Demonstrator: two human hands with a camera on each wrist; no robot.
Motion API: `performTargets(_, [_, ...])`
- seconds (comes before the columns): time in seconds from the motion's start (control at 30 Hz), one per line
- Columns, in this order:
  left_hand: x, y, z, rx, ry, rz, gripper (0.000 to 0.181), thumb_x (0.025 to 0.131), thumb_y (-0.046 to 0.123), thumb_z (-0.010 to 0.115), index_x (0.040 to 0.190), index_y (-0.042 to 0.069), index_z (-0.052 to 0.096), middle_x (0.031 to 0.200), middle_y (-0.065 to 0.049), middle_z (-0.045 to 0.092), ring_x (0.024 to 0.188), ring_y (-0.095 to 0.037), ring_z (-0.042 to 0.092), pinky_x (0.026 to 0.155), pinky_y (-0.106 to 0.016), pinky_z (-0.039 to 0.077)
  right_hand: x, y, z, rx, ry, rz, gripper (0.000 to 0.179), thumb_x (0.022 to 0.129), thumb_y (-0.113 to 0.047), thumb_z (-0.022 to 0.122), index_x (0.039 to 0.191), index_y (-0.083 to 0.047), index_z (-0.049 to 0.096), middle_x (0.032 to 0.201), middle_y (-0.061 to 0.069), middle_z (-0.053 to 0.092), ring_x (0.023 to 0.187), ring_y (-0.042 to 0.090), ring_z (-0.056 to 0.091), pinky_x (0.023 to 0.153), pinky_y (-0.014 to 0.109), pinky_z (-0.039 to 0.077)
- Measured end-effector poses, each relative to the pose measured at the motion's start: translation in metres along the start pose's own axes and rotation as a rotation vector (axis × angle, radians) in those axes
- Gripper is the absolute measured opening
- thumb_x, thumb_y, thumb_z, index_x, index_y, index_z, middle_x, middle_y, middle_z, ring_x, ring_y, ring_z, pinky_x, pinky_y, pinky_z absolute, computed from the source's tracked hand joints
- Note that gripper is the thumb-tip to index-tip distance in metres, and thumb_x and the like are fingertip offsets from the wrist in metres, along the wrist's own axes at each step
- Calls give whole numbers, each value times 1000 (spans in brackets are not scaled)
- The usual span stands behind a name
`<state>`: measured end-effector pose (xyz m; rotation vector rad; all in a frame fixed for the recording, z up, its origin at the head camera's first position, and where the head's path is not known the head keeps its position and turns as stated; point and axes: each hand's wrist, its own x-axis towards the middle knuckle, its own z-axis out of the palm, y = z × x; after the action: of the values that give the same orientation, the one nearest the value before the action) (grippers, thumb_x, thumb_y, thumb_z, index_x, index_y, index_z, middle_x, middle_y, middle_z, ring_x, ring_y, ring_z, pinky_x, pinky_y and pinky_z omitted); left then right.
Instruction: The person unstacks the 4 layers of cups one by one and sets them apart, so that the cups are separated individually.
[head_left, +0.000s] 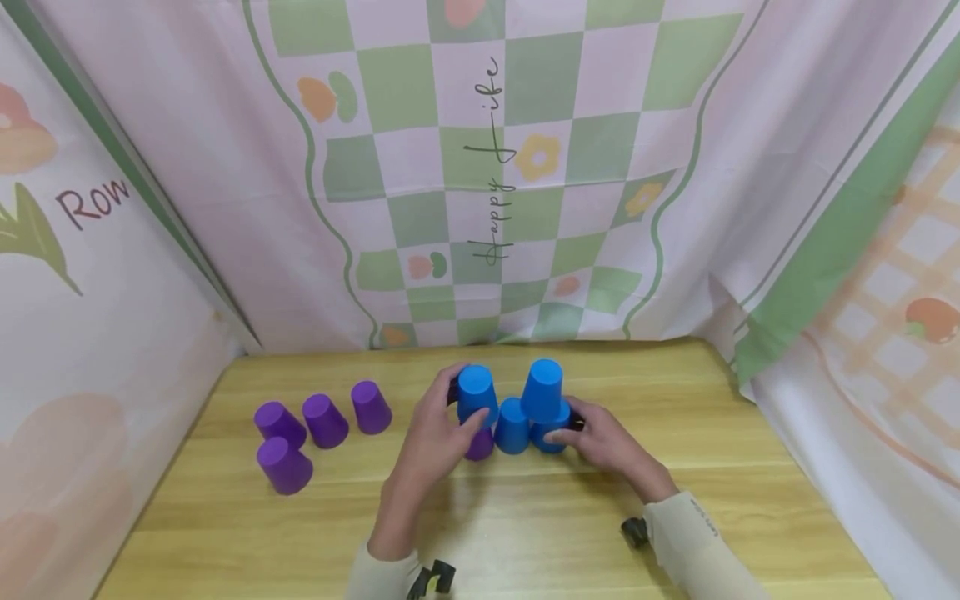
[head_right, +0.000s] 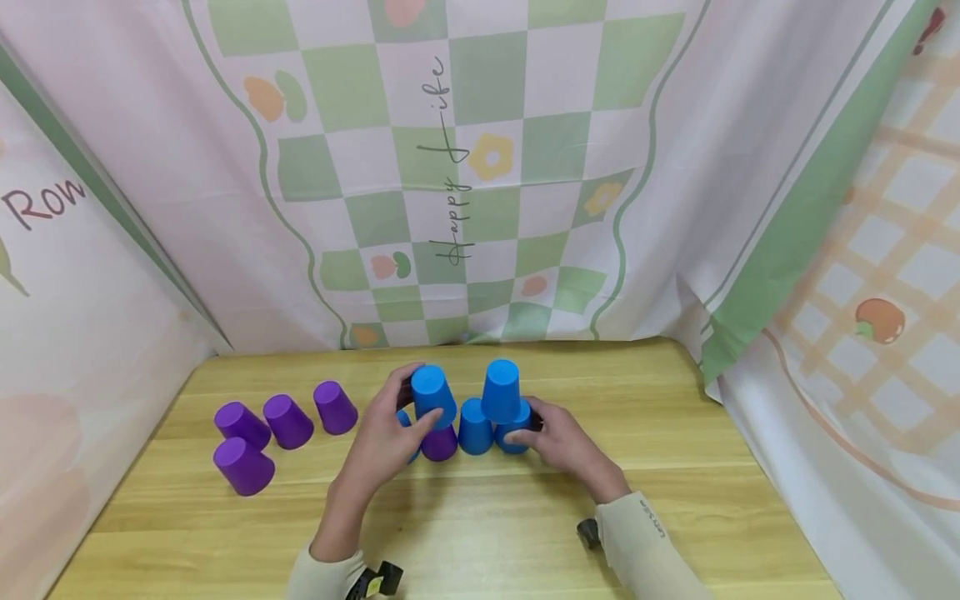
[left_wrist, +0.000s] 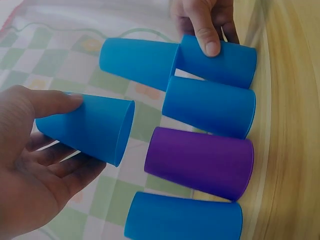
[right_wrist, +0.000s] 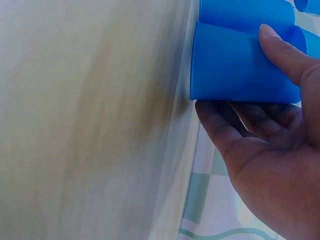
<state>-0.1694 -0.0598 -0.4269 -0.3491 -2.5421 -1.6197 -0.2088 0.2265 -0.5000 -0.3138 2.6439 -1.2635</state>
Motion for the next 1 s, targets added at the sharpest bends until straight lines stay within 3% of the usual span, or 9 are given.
performTargets(0.43, [-4,-9,-11,-14,50,61,66,97,11,77,154,12,45,145,-14,61,131,-34,63,110,-57,53,1,2,0,8,4,-1,44,98,-38,76,133,-15,64,130,7,69,118,29,64,109,62,52])
performTargets(0.67, [-6,-7,-17,-14,56,21,68,97,13,77,157,16,45,150,-11,58,134,-36,61,111,-58,51,1,0,0,16,0,8,45,98,-38,76,134,-15,64,132,7,69,121,30,63,109,62,51])
performTargets(1.0, [-11,-10,-33,12,113,53,68,94,7,80,154,12,49,146,-12,62,132,-36,63,111,-58,51,1,0,0,20,-3,0,44,98,-37,76,135,-16,64,134,8,68,122,30,63,110,62,50])
